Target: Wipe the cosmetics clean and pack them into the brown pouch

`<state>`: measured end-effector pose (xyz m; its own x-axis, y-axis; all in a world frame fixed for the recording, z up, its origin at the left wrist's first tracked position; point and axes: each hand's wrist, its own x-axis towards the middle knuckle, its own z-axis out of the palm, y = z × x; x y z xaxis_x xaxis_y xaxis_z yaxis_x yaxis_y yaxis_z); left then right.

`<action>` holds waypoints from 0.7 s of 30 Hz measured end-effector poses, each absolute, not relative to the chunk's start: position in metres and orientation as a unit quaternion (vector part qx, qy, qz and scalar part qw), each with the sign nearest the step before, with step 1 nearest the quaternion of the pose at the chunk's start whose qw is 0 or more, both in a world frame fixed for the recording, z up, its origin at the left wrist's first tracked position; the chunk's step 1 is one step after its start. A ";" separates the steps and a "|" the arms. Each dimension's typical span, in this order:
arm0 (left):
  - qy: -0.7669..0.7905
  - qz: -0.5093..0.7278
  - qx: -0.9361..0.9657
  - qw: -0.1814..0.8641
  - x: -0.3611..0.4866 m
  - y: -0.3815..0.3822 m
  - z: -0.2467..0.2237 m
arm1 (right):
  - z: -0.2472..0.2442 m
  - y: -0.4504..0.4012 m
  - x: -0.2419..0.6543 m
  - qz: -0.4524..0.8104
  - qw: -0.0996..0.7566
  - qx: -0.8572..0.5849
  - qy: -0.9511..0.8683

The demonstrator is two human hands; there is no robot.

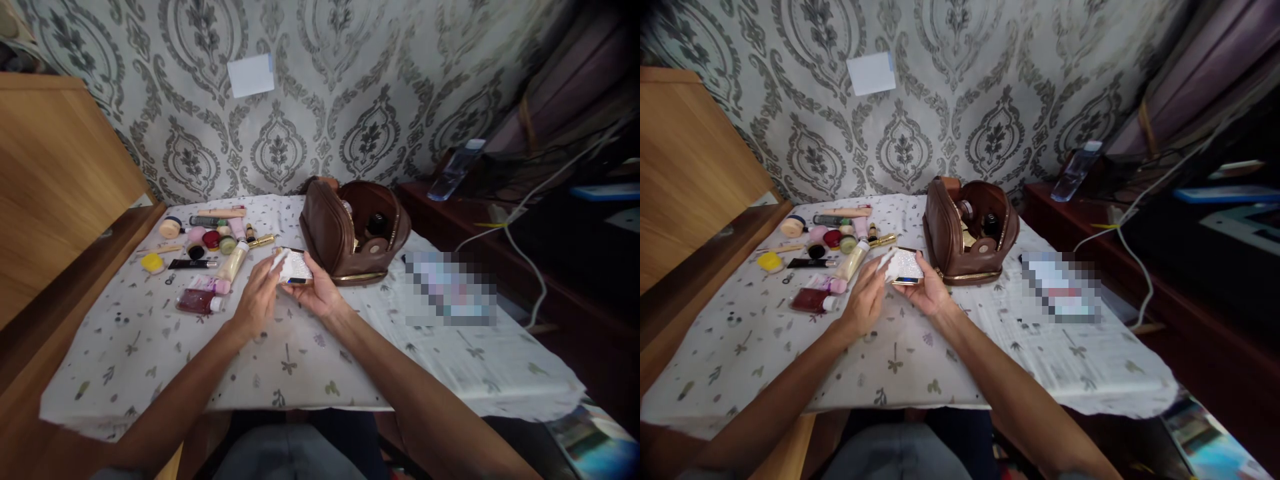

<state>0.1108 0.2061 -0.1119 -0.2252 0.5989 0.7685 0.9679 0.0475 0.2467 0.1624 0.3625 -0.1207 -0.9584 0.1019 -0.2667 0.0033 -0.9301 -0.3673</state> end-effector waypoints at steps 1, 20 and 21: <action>-0.690 -0.392 -0.559 0.240 0.109 0.206 -0.113 | -0.121 0.361 0.163 0.969 0.013 -0.148 -0.197; -0.728 -0.444 -0.483 0.199 0.106 0.206 -0.112 | -0.118 0.356 0.167 0.940 0.036 -0.104 -0.322; -0.731 -0.452 -0.469 0.202 0.104 0.205 -0.110 | -0.116 0.353 0.169 0.930 0.045 -0.090 -0.353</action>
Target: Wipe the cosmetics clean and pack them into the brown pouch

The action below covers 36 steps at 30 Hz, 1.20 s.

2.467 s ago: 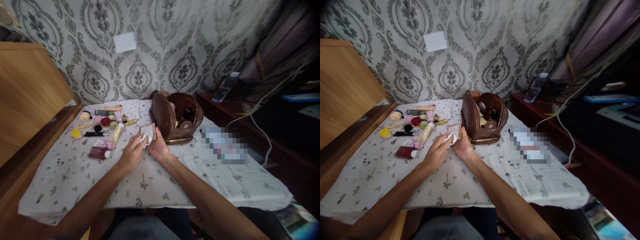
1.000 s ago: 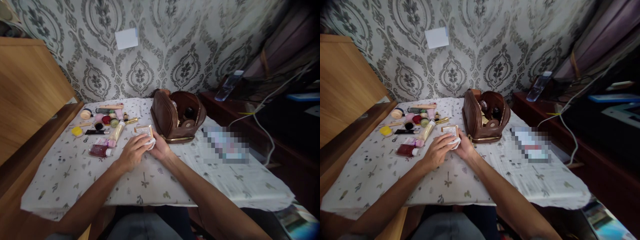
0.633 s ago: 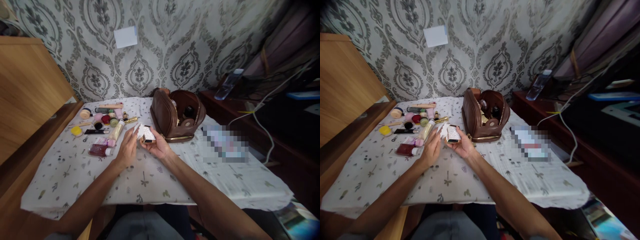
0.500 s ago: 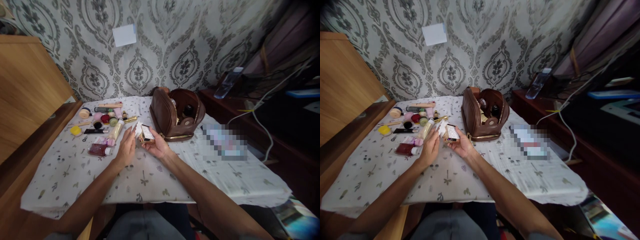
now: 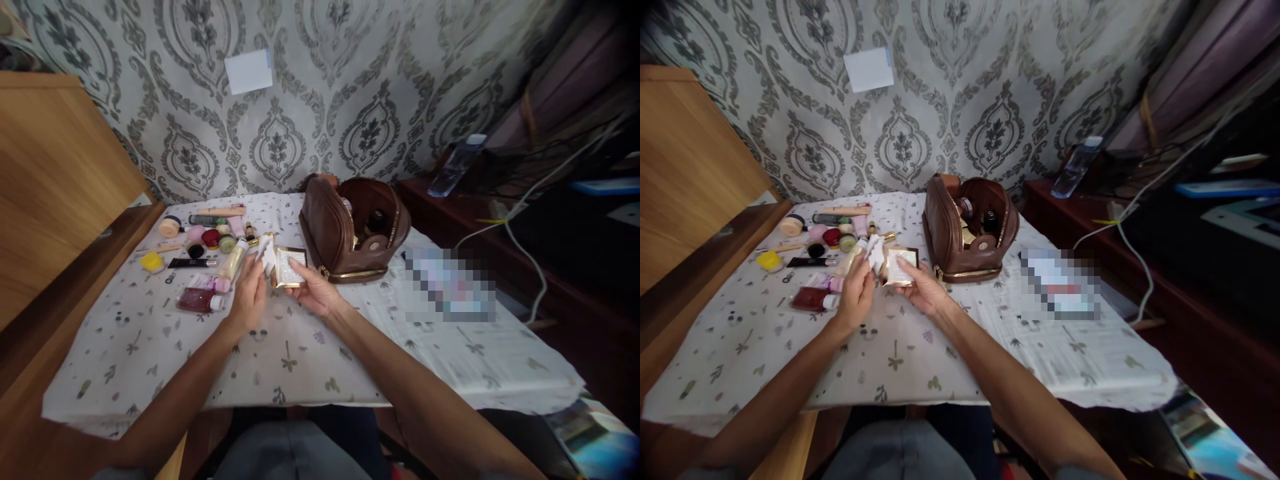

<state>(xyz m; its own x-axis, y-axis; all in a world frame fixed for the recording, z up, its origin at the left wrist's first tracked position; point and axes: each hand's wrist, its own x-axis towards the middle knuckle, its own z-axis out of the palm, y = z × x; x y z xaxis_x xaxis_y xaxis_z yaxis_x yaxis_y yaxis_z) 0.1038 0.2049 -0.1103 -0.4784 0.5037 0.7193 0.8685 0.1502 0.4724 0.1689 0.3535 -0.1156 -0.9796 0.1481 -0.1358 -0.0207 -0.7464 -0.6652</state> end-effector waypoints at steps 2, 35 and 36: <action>-0.731 -0.468 -0.453 0.205 0.099 0.203 -0.108 | -0.111 0.350 0.171 0.905 0.074 -0.062 -0.415; -0.758 -0.434 -0.447 0.192 0.099 0.208 -0.122 | -0.115 0.356 0.163 0.963 0.087 -0.123 -0.225; -0.759 -0.439 -0.439 0.197 0.098 0.207 -0.124 | -0.116 0.355 0.164 0.962 0.078 -0.121 -0.230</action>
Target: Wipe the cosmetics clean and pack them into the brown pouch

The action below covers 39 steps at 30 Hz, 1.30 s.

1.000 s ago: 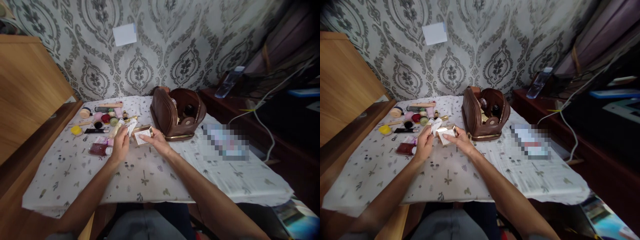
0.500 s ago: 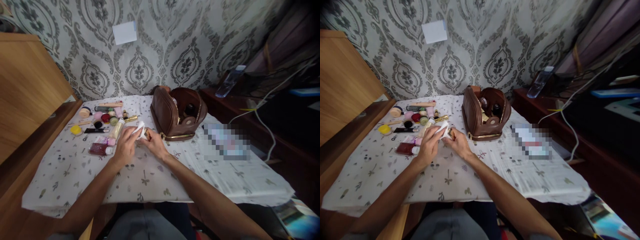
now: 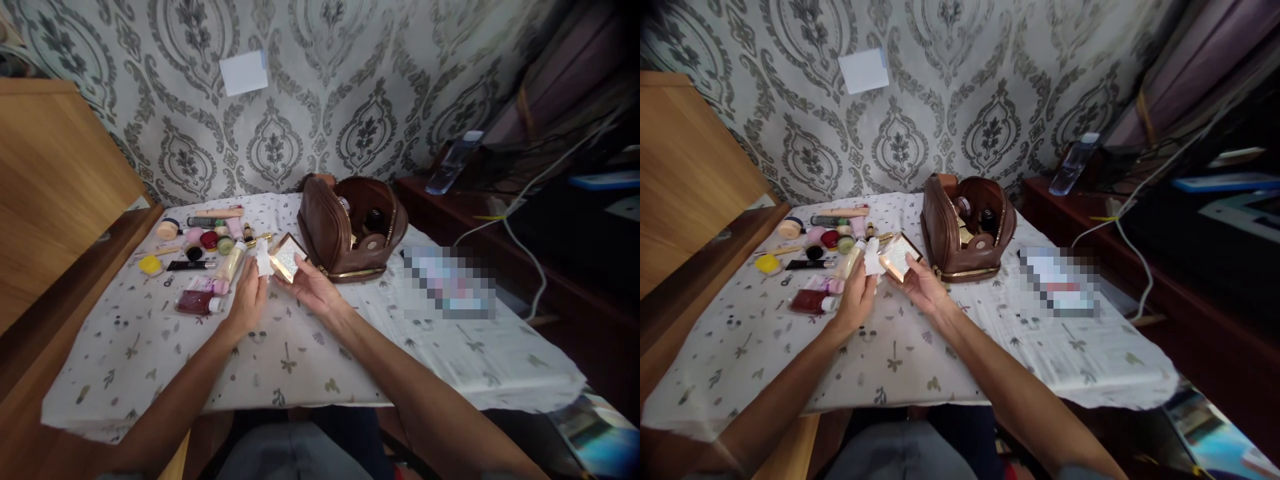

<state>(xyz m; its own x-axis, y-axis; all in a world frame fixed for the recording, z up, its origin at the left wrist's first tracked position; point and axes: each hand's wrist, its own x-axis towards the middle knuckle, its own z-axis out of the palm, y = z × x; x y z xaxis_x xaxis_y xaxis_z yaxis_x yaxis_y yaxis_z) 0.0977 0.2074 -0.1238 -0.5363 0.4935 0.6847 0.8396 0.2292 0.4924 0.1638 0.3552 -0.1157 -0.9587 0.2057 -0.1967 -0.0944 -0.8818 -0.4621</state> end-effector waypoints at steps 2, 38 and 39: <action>-0.763 -0.445 -0.421 0.205 0.094 0.206 -0.127 | -0.118 0.352 0.165 0.956 0.060 -0.122 -0.259; -0.660 -0.253 -0.669 0.229 0.120 0.211 -0.115 | -0.114 0.350 0.172 0.957 -0.071 -0.059 -0.275; -0.652 -0.251 -0.677 0.230 0.121 0.211 -0.115 | -0.112 0.351 0.173 0.958 -0.082 -0.046 -0.271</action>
<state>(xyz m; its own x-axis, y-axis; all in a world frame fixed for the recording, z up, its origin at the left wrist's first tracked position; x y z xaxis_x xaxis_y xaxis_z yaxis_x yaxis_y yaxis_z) 0.1211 0.2112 -0.1149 0.0223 0.7677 0.6404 0.9989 -0.0428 0.0165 0.1730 0.3513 -0.1123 -0.9824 -0.1315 -0.1325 0.1814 -0.8400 -0.5113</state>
